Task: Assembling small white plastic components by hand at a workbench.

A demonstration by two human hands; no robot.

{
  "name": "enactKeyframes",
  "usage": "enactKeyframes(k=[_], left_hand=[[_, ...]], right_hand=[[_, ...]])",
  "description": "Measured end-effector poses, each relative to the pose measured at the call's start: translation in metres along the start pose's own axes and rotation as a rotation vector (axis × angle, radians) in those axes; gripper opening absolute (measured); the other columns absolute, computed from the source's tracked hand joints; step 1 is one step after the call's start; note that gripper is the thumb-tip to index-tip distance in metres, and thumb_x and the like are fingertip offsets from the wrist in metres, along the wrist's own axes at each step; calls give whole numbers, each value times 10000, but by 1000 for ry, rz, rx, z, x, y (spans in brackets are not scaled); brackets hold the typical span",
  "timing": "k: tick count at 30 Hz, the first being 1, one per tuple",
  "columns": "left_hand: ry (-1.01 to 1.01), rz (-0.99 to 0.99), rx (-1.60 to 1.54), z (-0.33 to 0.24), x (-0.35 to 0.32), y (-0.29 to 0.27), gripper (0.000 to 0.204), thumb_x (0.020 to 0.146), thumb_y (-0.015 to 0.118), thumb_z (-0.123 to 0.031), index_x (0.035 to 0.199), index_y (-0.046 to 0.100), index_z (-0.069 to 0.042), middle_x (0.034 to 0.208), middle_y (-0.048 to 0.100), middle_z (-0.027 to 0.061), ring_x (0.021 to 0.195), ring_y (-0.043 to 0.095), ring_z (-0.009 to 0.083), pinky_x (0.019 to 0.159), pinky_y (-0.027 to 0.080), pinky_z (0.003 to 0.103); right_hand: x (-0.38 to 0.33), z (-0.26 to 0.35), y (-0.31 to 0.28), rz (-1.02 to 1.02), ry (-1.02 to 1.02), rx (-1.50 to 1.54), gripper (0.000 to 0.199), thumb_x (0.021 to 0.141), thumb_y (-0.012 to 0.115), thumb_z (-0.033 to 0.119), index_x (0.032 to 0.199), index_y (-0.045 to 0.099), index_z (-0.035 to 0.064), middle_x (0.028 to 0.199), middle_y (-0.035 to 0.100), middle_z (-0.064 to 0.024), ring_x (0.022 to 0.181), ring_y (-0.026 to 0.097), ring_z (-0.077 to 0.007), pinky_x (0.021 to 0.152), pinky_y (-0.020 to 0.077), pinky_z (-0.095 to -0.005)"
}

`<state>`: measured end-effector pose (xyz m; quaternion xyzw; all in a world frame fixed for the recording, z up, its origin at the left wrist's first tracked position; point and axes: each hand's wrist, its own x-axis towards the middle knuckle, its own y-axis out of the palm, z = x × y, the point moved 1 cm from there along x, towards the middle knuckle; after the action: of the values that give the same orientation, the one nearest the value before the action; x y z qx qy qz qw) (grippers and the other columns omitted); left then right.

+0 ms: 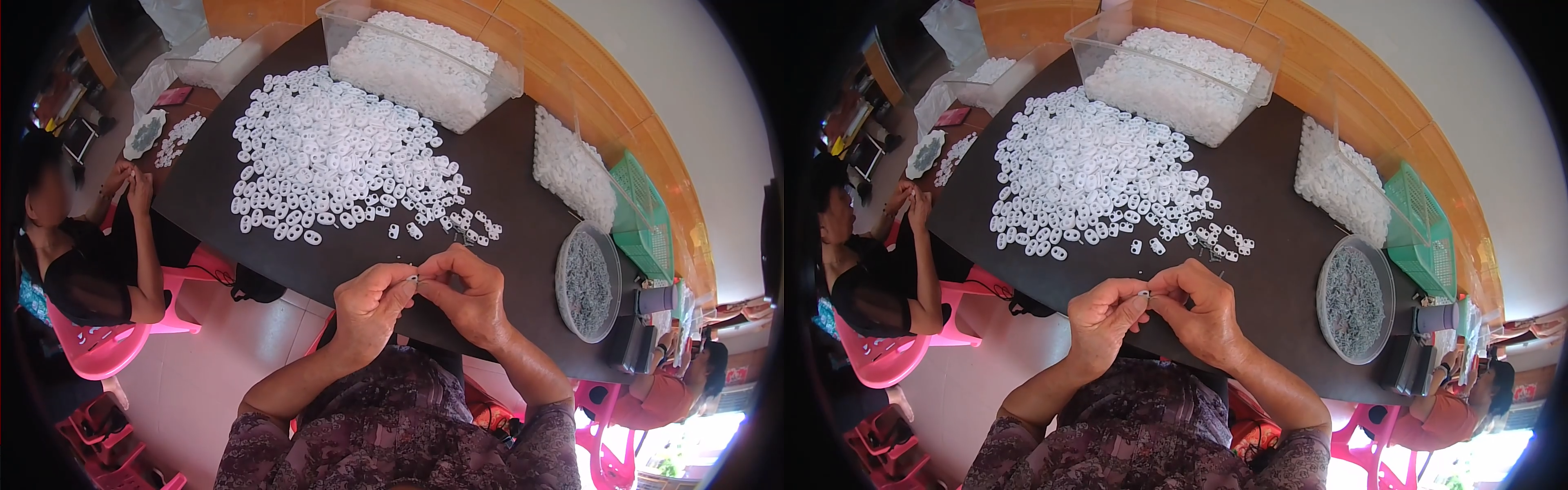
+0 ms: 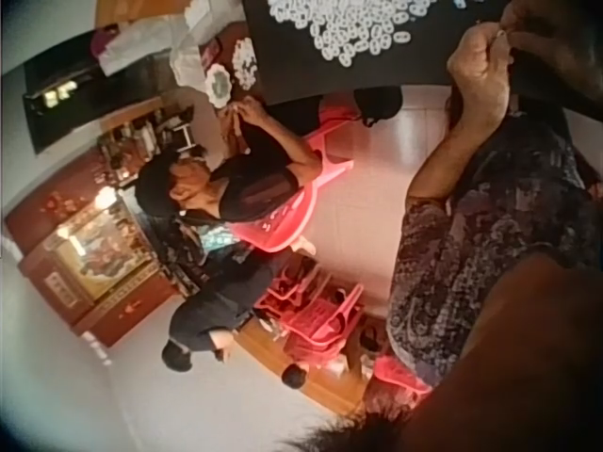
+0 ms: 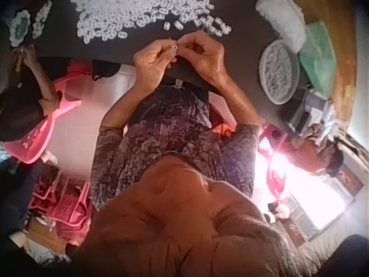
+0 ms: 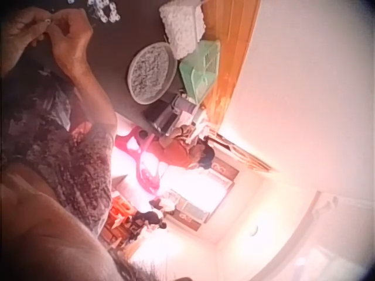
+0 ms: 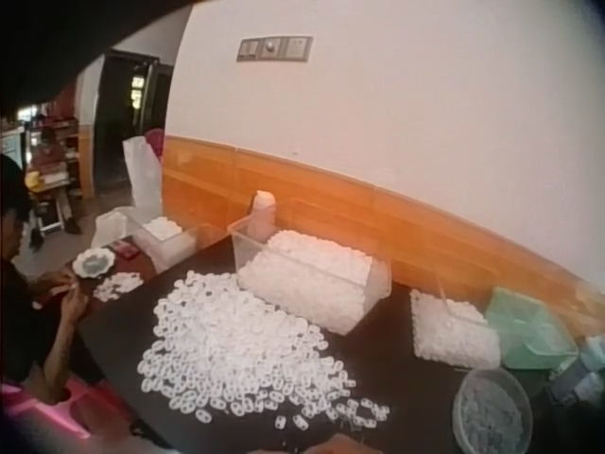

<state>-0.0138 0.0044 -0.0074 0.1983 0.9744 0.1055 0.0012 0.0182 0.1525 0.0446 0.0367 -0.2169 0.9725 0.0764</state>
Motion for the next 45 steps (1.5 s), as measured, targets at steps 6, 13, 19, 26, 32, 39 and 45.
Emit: enactKeyframes(k=[6, 13, 19, 26, 32, 39, 45], left_hand=[[-6, -2, -75, -3, 1, -2, 156, 904, 628, -68, 1038, 660, 5, 853, 659, 38, 681, 602, 61, 545, 478, 195], [20, 0, -106, -3, 0, 0, 169, 911, 610, -49, 1066, 653, 2, 879, 659, 46, 700, 613, 66, 552, 483, 197], [132, -61, 16, 4, -3, 4, 138, 906, 612, -42, 1029, 652, 7, 829, 650, 51, 641, 612, 76, 501, 473, 201], [111, -61, 77, 7, -3, 6, 114, 906, 609, -35, 1000, 654, 14, 791, 649, 40, 616, 602, 73, 482, 458, 203], [-106, -21, -279, 2, 5, 1, 156, 915, 591, -28, 1052, 632, 34, 864, 654, 51, 682, 593, 64, 549, 456, 186], [-102, -33, -256, 3, 3, -1, 185, 914, 594, -30, 1084, 623, 37, 877, 654, 53, 699, 597, 64, 555, 456, 182], [-40, -62, -154, 5, 0, 2, 156, 908, 596, -20, 1052, 643, 19, 846, 656, 33, 675, 605, 65, 534, 465, 188]], right_hand=[[-1, 1, 1, -23, -108, -2, 161, 756, 686, -64, 896, 636, -2, 838, 593, -34, 731, 555, -92, 668, 458, -239], [-1, 1, 2, -38, -157, 4, 161, 762, 678, -72, 897, 627, 0, 850, 595, -39, 726, 558, -95, 662, 461, -239], [1, 0, 6, -81, -361, -148, 155, 749, 669, -72, 881, 629, -1, 798, 597, -58, 667, 551, -128, 600, 451, -256], [2, -6, 6, -82, -436, -227, 141, 731, 672, -57, 855, 641, 5, 746, 600, -64, 646, 557, -170, 580, 450, -283], [4, -6, 3, -45, -229, -76, 155, 754, 685, -38, 890, 645, 24, 783, 602, -64, 673, 566, -188, 598, 464, -293], [7, -12, 2, 11, -259, -130, 142, 753, 697, -11, 866, 620, 31, 769, 572, -70, 707, 542, -225, 600, 442, -328], [8, -12, 9, -4, -356, -201, 76, 785, 645, -15, 816, 585, 18, 797, 574, -55, 736, 518, -202, 650, 429, -315]])
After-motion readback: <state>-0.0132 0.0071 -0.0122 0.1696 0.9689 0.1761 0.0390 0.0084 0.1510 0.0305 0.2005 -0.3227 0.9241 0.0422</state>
